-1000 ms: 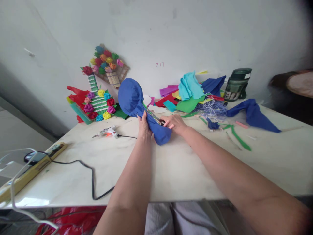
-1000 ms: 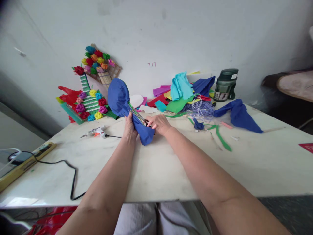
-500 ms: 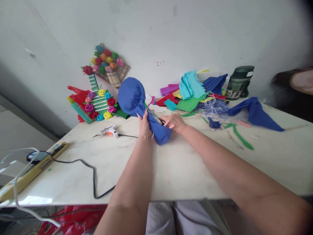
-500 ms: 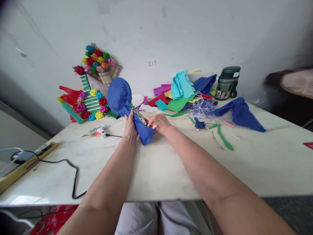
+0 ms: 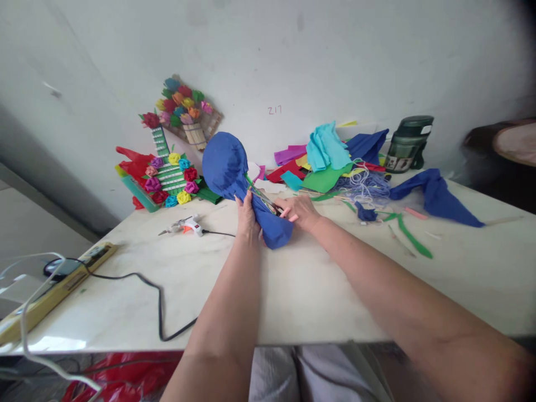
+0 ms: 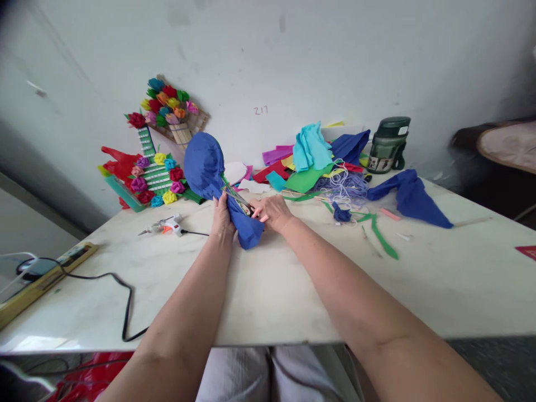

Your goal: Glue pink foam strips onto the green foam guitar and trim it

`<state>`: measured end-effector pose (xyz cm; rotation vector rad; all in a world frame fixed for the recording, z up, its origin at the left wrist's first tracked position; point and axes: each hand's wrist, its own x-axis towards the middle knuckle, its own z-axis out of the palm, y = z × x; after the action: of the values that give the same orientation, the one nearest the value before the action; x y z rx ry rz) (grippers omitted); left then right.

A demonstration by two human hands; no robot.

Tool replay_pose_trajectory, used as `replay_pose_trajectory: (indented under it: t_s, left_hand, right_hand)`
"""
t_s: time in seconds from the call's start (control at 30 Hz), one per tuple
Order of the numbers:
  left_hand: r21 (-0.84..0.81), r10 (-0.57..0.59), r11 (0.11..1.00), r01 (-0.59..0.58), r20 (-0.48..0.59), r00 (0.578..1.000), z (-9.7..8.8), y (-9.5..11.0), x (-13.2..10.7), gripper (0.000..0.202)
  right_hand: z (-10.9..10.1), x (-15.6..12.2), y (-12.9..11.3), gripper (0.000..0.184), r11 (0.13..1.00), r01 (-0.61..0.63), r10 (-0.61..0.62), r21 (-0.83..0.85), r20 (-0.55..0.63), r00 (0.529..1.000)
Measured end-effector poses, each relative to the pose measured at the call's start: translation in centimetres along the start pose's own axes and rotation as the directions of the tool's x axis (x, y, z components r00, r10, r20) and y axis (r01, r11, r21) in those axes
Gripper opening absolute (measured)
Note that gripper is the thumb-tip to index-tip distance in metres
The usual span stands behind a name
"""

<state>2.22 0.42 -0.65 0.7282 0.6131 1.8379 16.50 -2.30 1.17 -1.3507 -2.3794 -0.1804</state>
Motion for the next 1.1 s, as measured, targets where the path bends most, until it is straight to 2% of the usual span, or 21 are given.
replay_pose_trajectory:
  t_s: [0.57, 0.83, 1.1]
  left_hand:
    - [-0.01, -0.009, 1.0, 0.008, -0.046, 0.999, -0.05, -0.14, 0.24, 0.043]
    - [0.016, -0.022, 1.0, 0.022, 0.021, 1.0, -0.1, -0.05, -0.02, 0.046]
    - [0.026, -0.012, 1.0, 0.012, -0.021, 1.0, -0.18, -0.22, 0.05, 0.044]
  right_hand:
    - [0.34, 0.08, -0.46, 0.029, 1.0, -0.006, 0.006, -0.019, -0.005, 1.0]
    - [0.56, 0.14, -0.03, 0.031, 1.0, 0.004, -0.004, 0.006, -0.011, 1.0]
    - [0.7, 0.19, -0.07, 0.028, 1.0, 0.003, -0.004, -0.007, -0.005, 1.0]
